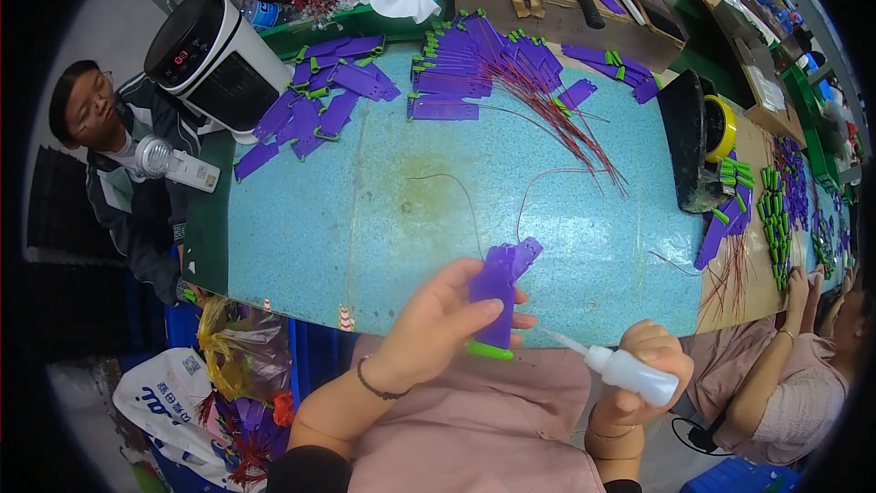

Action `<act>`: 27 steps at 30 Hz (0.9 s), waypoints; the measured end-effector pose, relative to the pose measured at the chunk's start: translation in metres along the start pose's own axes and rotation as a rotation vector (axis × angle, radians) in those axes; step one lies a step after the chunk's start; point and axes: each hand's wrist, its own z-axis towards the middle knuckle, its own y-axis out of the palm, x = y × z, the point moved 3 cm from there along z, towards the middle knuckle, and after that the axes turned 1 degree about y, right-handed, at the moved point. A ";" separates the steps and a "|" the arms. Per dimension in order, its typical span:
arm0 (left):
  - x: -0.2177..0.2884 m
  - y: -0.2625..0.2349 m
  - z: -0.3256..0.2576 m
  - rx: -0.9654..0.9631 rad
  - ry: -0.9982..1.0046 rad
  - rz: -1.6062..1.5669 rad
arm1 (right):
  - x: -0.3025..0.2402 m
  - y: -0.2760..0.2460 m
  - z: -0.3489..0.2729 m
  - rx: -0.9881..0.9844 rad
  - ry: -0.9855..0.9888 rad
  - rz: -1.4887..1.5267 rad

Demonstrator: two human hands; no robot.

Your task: The person assembles small purple plastic components with wires and green end-caps by hand at a factory workbench, using a glue bottle to secure the parts.

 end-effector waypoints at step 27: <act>-0.018 -0.034 0.020 -0.072 -0.091 -0.688 | 0.095 -0.011 -0.021 0.586 0.455 0.422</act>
